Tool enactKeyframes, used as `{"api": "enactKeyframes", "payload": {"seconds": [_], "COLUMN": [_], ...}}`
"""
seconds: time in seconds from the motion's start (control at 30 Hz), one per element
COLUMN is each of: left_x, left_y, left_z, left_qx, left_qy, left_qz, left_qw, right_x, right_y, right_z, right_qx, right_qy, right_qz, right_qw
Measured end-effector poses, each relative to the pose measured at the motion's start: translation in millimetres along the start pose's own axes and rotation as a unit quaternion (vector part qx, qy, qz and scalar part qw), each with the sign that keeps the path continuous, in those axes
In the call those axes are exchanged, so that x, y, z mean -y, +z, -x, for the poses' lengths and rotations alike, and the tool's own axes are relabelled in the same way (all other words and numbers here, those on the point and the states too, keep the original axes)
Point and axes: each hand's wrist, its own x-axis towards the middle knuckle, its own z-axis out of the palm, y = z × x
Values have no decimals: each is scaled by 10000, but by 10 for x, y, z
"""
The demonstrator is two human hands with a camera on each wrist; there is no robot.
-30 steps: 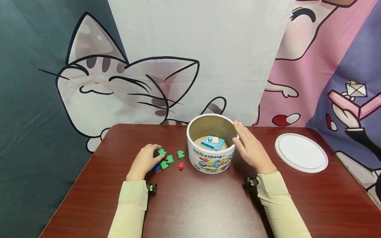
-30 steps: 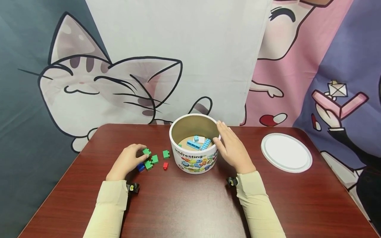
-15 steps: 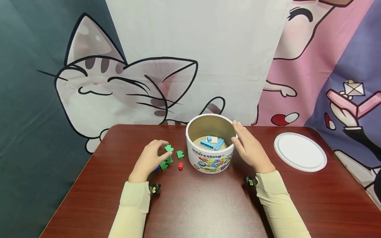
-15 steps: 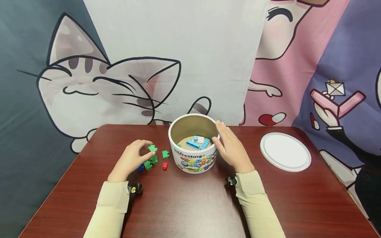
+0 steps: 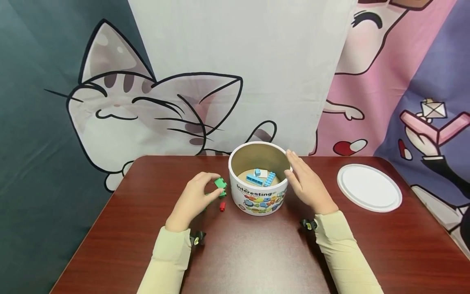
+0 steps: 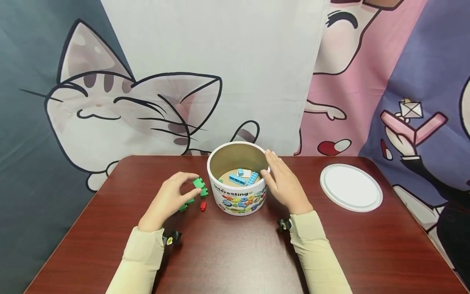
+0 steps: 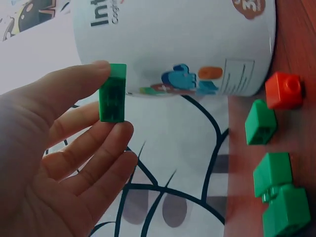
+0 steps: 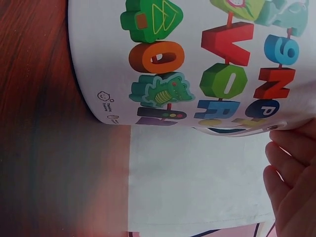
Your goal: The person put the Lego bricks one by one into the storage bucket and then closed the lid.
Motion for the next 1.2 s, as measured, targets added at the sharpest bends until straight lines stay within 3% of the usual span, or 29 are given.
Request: {"api": "enactKeyframes", "payload": {"seconds": [0.47,0.6,0.73,0.87,0.97,1.07,1.2], "left_x": [-265,-356,-432,-461,-479,-499,-509], "left_y": [2,26,52,64,63,54,49], "left_z": [-36,-88,-196,-344,-457,-579,-766], "left_qx": [-865,-1111,-1130,-945,-636,-229,577], "left_qy": [677,909,1102,1133,1064,939,799], "left_qz": [136,233,294,153,28,-118,-550], "left_qw": [9939,9894,9870,9889,9923,9952,9936], "right_x": [-3,5,15,18,17,13,10], "right_y": [-10,-5,-8,3,8,7,-8], "right_z": [-27,-21,-16,-27,-21,-11,-2], "right_qx": [75,84,79,110,122,109,105], "right_qy": [10,49,76,85,106,132,144], "right_qz": [-41,-59,-77,-96,-94,-86,-85], "right_qw": [10000,9999,9999,9999,9998,9998,9998]}}
